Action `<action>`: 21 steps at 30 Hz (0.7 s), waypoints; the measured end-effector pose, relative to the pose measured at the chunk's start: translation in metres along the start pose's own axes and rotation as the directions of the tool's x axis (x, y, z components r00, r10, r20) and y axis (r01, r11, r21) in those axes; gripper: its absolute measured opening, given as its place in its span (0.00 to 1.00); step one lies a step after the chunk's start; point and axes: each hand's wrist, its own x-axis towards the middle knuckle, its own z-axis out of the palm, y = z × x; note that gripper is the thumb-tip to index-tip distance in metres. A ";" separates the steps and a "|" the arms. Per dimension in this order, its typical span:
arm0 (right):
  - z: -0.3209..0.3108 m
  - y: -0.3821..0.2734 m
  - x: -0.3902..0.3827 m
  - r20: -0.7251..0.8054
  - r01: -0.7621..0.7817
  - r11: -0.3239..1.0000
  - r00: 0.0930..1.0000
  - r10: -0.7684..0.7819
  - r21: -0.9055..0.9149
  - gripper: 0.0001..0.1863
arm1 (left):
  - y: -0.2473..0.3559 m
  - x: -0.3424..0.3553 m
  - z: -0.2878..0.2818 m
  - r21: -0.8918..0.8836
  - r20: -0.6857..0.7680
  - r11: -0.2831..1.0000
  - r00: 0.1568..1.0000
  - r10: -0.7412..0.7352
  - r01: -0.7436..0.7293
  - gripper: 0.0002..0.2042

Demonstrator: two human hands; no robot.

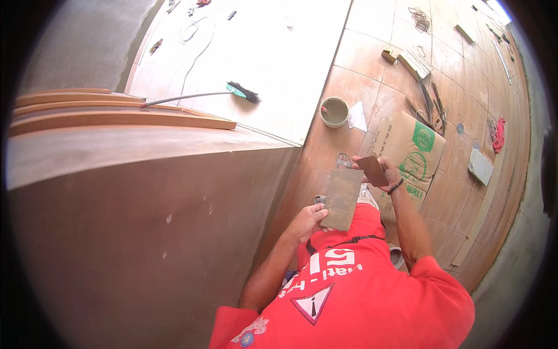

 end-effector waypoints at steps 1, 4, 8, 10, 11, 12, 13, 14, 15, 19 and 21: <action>-0.001 -0.001 0.003 0.034 -0.005 1.000 0.999 0.004 0.025 0.30 | 0.003 0.003 0.000 0.020 0.001 1.000 1.000 -0.021 0.021 0.12; 0.002 0.002 0.013 0.085 -0.036 0.996 0.996 0.029 0.078 0.33 | 0.011 0.014 -0.004 0.009 0.013 0.996 0.996 -0.085 0.085 0.13; -0.015 -0.006 0.024 0.117 -0.130 0.988 0.986 0.120 0.084 0.34 | 0.031 0.028 -0.022 -0.086 0.052 0.988 0.991 -0.122 0.126 0.14; -0.031 -0.002 0.025 0.093 -0.153 0.979 0.986 0.142 0.131 0.34 | 0.041 0.033 -0.025 -0.111 0.029 0.984 0.990 -0.137 0.140 0.15; -0.038 0.001 0.025 0.080 -0.164 0.974 0.985 0.153 0.154 0.34 | 0.047 0.037 -0.027 -0.094 0.010 0.984 0.989 -0.148 0.148 0.14; -0.042 0.007 0.026 0.061 -0.114 0.970 0.993 0.103 0.217 0.34 | 0.053 0.040 -0.028 -0.086 -0.012 0.984 0.988 -0.157 0.155 0.14; -0.045 0.012 0.026 0.037 -0.060 0.959 0.998 0.052 0.276 0.34 | 0.060 0.045 -0.028 -0.077 -0.032 0.984 0.986 -0.165 0.162 0.14; -0.048 0.017 0.025 0.008 -0.004 0.944 1.000 0.001 0.331 0.33 | 0.066 0.049 -0.029 -0.067 -0.050 0.983 0.984 -0.172 0.168 0.14; -0.046 0.023 0.025 -0.037 0.050 0.925 0.999 -0.039 0.377 0.33 | 0.070 0.053 -0.036 -0.044 -0.061 0.987 0.986 -0.157 0.154 0.14; -0.031 0.048 0.019 -0.103 0.205 0.867 0.979 -0.178 0.455 0.32 | 0.075 0.065 -0.050 -0.048 -0.212 0.989 0.966 -0.149 0.142 0.12; -0.034 0.058 0.017 -0.147 0.239 0.878 0.970 -0.194 0.415 0.31 | 0.071 0.072 -0.061 -0.051 -0.220 0.987 0.963 -0.158 0.150 0.11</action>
